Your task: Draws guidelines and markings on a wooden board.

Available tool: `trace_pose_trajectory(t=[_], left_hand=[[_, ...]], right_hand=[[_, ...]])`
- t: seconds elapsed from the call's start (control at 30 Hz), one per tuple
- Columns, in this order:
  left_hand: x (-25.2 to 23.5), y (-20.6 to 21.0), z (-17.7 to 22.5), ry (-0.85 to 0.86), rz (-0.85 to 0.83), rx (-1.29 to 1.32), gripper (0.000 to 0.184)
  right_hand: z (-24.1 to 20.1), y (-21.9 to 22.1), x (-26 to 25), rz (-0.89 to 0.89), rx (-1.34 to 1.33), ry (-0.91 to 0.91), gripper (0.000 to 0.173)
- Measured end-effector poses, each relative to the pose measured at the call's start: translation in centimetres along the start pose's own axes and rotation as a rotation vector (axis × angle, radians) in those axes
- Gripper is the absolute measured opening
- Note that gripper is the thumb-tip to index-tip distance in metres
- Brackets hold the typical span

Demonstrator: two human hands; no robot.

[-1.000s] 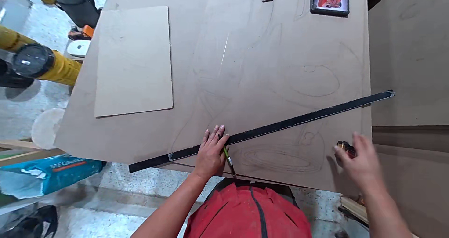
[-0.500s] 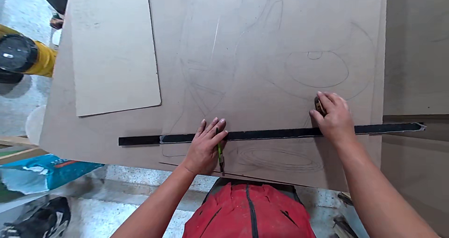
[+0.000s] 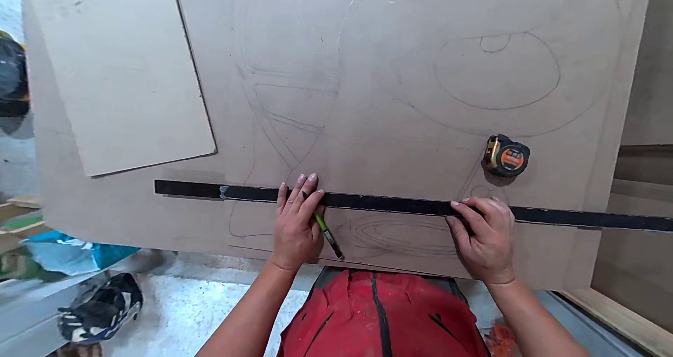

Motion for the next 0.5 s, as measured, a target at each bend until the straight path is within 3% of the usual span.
trace_pose_trajectory(t=[0.5], left_hand=[[-0.17, 0.31, -0.29, -0.06, 0.044, -0.028, 0.033]], right_hand=[[0.13, 0.22, 0.4, 0.018, -0.037, 0.002, 0.025]])
Point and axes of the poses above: each hand's wrist, its own x-axis away from the middle knuckle, its own y-axis out of the palm, z = x × y, the point moved 2 cm from there along -x, towards the middle knuckle, and after that the axes turned 9 degrees about -z, right-handed, at the moved point
